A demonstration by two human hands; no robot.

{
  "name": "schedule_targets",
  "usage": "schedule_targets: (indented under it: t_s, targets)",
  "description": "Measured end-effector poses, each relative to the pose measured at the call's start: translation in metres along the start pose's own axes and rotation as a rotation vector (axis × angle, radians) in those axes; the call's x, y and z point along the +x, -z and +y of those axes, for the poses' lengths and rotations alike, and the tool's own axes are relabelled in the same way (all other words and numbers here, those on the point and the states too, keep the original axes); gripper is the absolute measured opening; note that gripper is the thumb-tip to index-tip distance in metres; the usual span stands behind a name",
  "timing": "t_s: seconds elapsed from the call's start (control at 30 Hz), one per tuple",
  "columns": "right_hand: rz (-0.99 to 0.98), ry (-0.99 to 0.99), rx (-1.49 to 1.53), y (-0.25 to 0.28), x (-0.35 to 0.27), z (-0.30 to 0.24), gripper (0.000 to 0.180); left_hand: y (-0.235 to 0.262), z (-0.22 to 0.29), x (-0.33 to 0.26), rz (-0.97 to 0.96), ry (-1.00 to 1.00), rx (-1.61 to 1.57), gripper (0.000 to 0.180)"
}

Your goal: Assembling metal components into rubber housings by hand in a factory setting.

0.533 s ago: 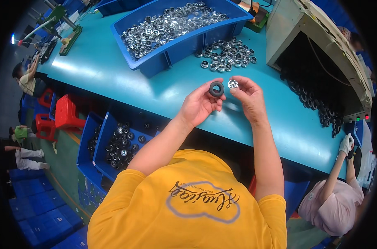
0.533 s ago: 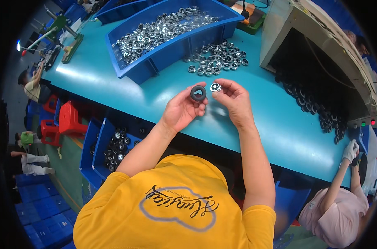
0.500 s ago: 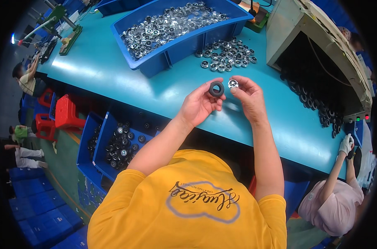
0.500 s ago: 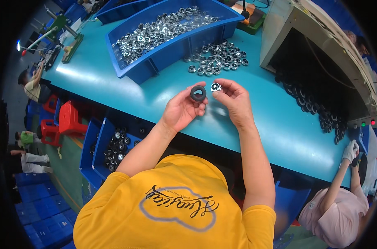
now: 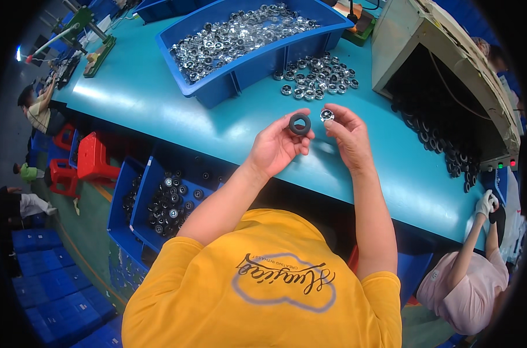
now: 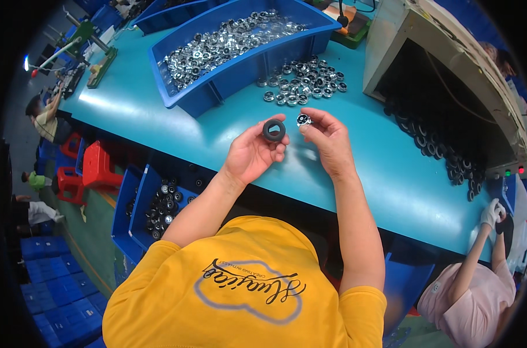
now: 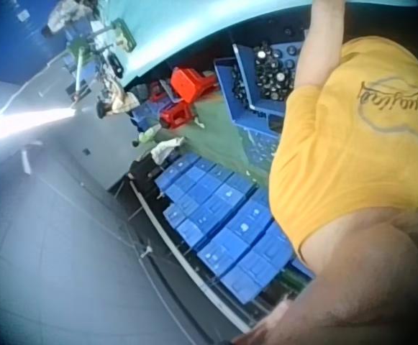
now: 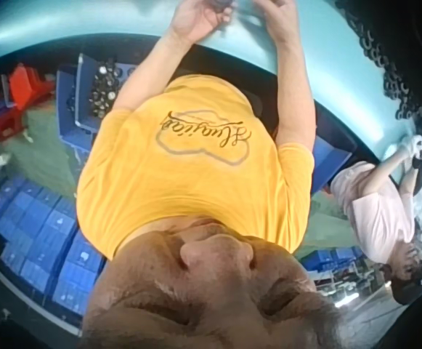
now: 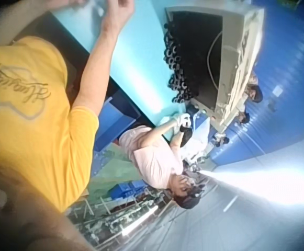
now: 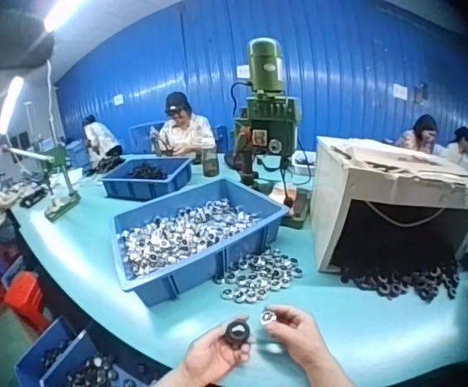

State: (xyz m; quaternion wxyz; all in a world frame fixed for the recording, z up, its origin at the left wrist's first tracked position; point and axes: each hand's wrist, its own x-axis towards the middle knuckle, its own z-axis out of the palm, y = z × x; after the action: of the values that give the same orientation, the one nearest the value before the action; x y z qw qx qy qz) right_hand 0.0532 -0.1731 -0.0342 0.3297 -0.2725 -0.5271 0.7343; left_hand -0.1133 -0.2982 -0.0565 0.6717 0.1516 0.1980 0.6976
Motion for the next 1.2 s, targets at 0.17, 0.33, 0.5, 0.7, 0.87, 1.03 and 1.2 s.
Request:
schedule_targets:
  t_s: [0.17, 0.33, 0.5, 0.7, 0.87, 1.03, 1.2]
  targets:
    - [-0.007, -0.006, -0.006, -0.001, 0.0, -0.001, 0.041, -0.001, 0.002, -0.001, -0.002, 0.008, -0.008, 0.047]
    - [-0.017, 0.01, -0.002, 0.001, 0.0, 0.001, 0.04, -0.007, 0.004, -0.006, 0.038, -0.055, 0.094, 0.044]
    - [-0.031, 0.01, 0.001, 0.001, -0.001, 0.001, 0.04, -0.013, 0.007, -0.007, 0.165, -0.208, 0.545, 0.053]
    - [-0.095, 0.02, -0.048, -0.003, -0.004, -0.001, 0.041, -0.017, 0.008, -0.01, 0.241, -0.238, 0.642, 0.059]
    - [-0.136, 0.012, -0.098, -0.004, -0.005, 0.0, 0.038, -0.015, 0.005, -0.011, 0.217, -0.227, 0.64, 0.06]
    - [-0.155, -0.002, -0.113, -0.004, -0.006, 0.0, 0.038, -0.016, 0.005, -0.012, 0.188, -0.227, 0.648, 0.061]
    - [-0.169, -0.004, -0.102, -0.004, -0.006, 0.0, 0.037, -0.018, 0.007, -0.013, 0.151, -0.237, 0.624, 0.064]
